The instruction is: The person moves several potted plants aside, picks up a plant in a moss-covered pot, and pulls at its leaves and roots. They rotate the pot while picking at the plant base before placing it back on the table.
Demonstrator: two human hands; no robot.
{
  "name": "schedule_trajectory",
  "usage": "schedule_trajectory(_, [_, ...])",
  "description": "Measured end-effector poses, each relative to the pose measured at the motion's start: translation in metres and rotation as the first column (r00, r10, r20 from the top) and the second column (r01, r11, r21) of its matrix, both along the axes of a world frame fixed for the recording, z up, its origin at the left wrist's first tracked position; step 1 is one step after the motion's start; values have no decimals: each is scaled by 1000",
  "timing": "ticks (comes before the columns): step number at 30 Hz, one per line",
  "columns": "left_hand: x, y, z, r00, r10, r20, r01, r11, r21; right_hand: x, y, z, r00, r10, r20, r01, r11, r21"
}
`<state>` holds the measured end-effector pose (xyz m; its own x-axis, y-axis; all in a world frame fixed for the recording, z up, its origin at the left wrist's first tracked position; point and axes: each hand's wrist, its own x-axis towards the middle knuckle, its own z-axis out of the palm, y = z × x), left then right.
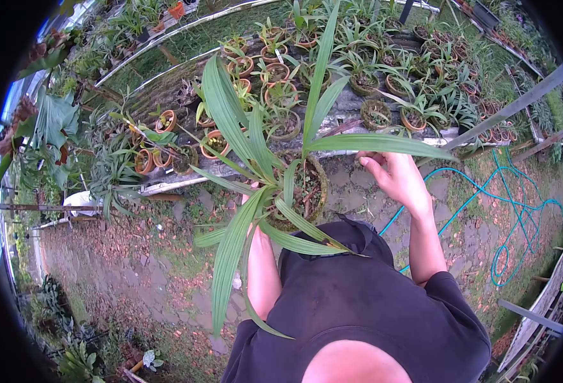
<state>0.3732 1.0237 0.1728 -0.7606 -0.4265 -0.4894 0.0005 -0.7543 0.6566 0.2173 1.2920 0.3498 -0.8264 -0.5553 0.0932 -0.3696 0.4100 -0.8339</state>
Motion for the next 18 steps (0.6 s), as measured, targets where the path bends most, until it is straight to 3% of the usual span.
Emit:
schedule_trajectory(3, [1, 0, 0, 1000, -2, 18, 2, 1000, 23, 10, -1, 9, 896, 105, -432, -20, 980, 196])
schedule_trajectory(4, [1, 0, -2, 1000, -1, 25, 0, 999, 32, 13, -8, 16, 965, 129, -229, -102, 986, 128])
schedule_trajectory(5, [1, 0, -3, 999, -1, 32, 0, 999, 39, 13, -14, 10, 969, 194, -150, -191, 981, 32])
schedule_trajectory(11, [-2, -1, -12, 998, 9, 68, -16, 995, 98, 27, -46, -11, 949, 143, -280, -115, 987, 115])
schedule_trajectory(18, [0, 0, -18, 993, 34, 115, -52, 986, 155, 28, -63, -33, 973, 100, -210, -79, 991, 106])
